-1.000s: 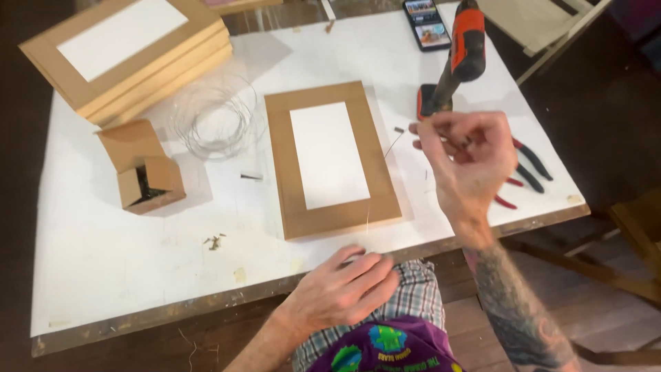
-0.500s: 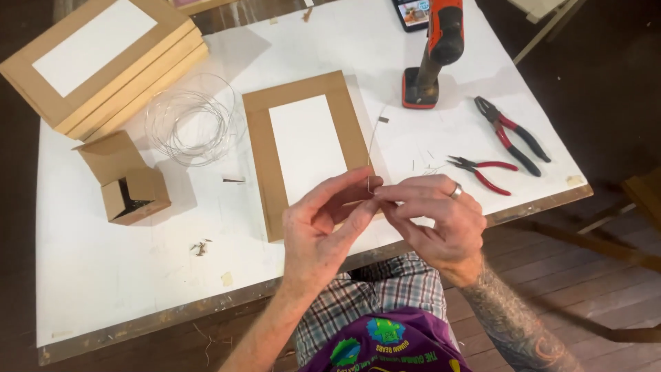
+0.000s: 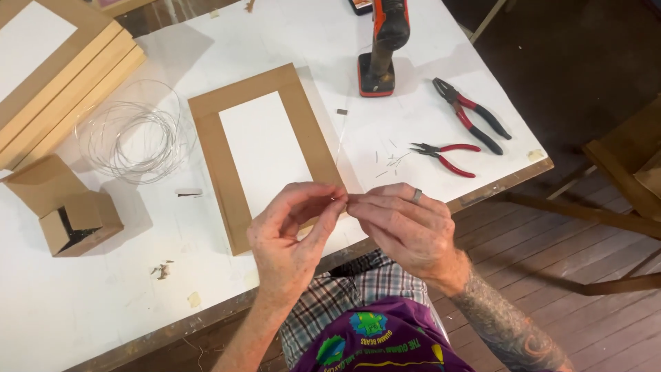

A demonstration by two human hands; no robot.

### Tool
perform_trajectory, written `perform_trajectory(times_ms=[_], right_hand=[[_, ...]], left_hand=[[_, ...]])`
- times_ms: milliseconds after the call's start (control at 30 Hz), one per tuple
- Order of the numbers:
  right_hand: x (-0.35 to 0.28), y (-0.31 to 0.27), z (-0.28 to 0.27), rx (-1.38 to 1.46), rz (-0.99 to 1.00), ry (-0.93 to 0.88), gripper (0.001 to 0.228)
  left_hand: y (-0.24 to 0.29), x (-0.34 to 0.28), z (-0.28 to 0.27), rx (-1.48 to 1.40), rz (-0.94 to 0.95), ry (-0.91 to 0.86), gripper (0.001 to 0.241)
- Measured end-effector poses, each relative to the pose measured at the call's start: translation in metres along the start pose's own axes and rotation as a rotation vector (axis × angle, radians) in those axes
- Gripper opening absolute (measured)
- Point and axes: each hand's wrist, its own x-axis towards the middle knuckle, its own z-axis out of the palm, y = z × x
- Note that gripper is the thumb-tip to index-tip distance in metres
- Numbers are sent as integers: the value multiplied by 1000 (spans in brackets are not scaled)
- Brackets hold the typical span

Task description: Measuring, cutting, and attaching a metal hanging wire to the back of a cardboard picture frame.

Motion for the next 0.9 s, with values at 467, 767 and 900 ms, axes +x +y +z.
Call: perform_trajectory(times_ms=[467,767,900], right_hand=[[-36,138,-95,-579,580,-882,48],[-12,101,-69,-189,1113,-350,31],[-26,60,-18,458,1213,-209,32]], left_hand=[[-9,1,-32,-158,-313,-30,22],[-25,5,-42,-428,-357,-10,28],[-49,2,-42,-565,-428,25,37]])
